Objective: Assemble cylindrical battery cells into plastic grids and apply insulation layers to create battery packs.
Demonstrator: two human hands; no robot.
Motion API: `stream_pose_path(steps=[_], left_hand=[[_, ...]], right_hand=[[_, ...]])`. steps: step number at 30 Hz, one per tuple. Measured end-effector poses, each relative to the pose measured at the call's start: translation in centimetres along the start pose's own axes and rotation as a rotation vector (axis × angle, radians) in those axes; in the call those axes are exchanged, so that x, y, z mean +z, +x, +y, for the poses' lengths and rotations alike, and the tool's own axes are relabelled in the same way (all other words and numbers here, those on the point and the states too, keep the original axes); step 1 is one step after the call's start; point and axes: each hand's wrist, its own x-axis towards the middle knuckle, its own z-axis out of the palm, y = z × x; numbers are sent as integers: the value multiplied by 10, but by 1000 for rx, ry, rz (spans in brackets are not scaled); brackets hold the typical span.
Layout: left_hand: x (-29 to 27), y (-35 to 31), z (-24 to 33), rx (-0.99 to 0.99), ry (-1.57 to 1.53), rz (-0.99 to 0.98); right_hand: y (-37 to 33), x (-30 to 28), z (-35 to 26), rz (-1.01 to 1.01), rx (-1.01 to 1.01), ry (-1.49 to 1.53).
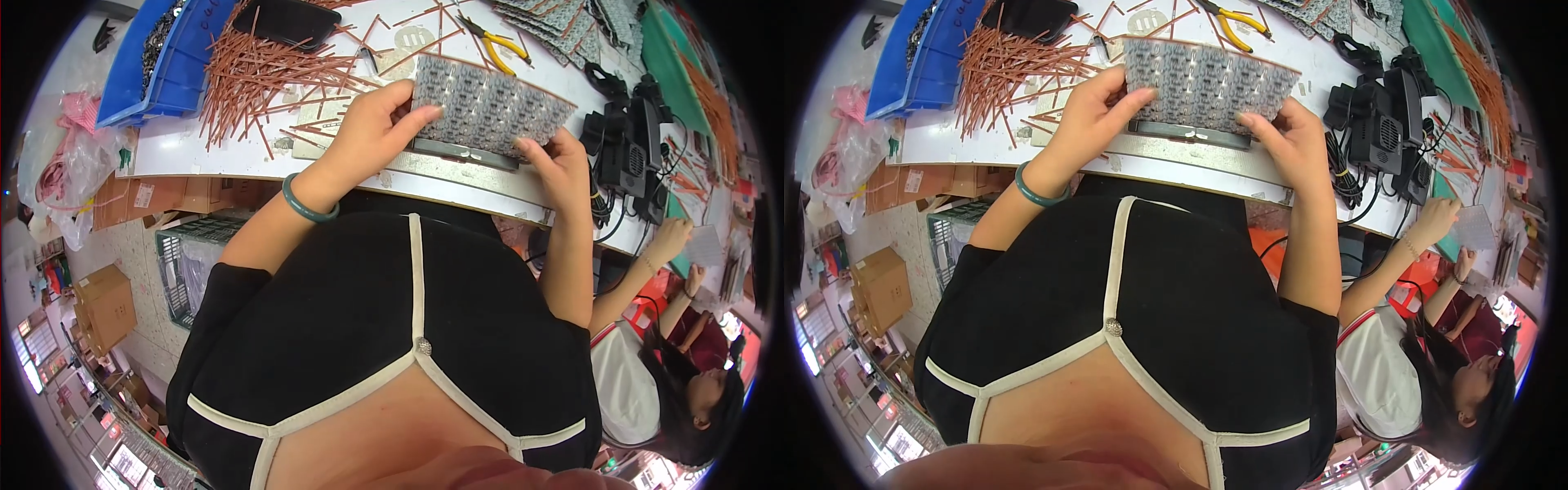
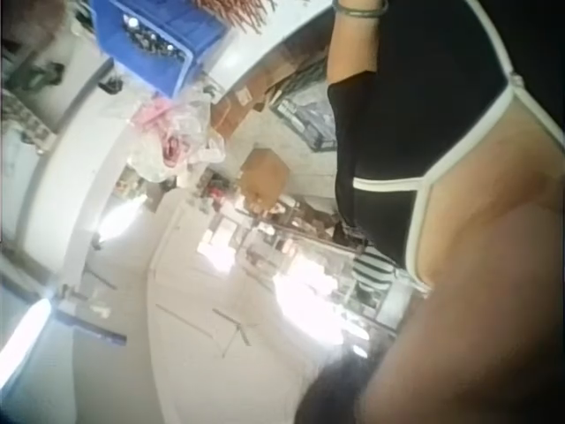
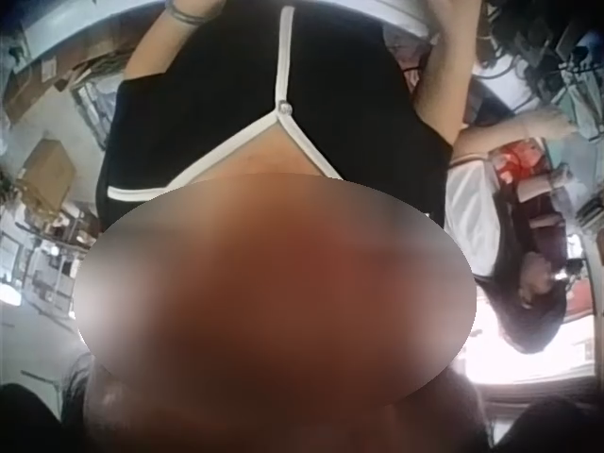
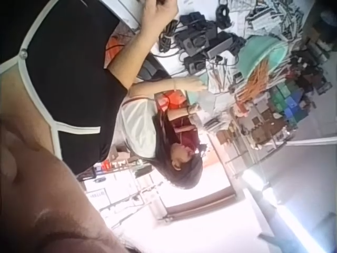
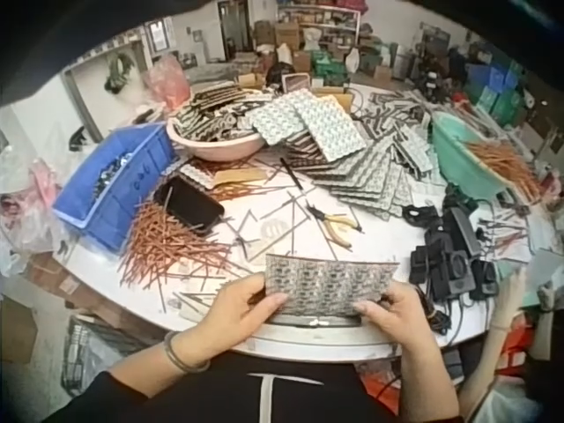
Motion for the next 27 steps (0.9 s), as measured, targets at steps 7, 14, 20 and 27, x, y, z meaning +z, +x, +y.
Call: stream_pose_path(steps=[7, 14, 20, 27], left_hand=[[3, 18, -12, -154, -320, -74], [-12, 28, 14, -239, -755, 149], [-19, 28, 23, -422, -1042, 48], [-29, 23, 2, -464, -1276, 46]], right_hand=[[11, 6, 9, 79, 156, 276], [24, 19, -26, -2, -32, 348], [57, 52, -49, -113, -29, 452], [84, 51, -27, -276, 23, 529]])
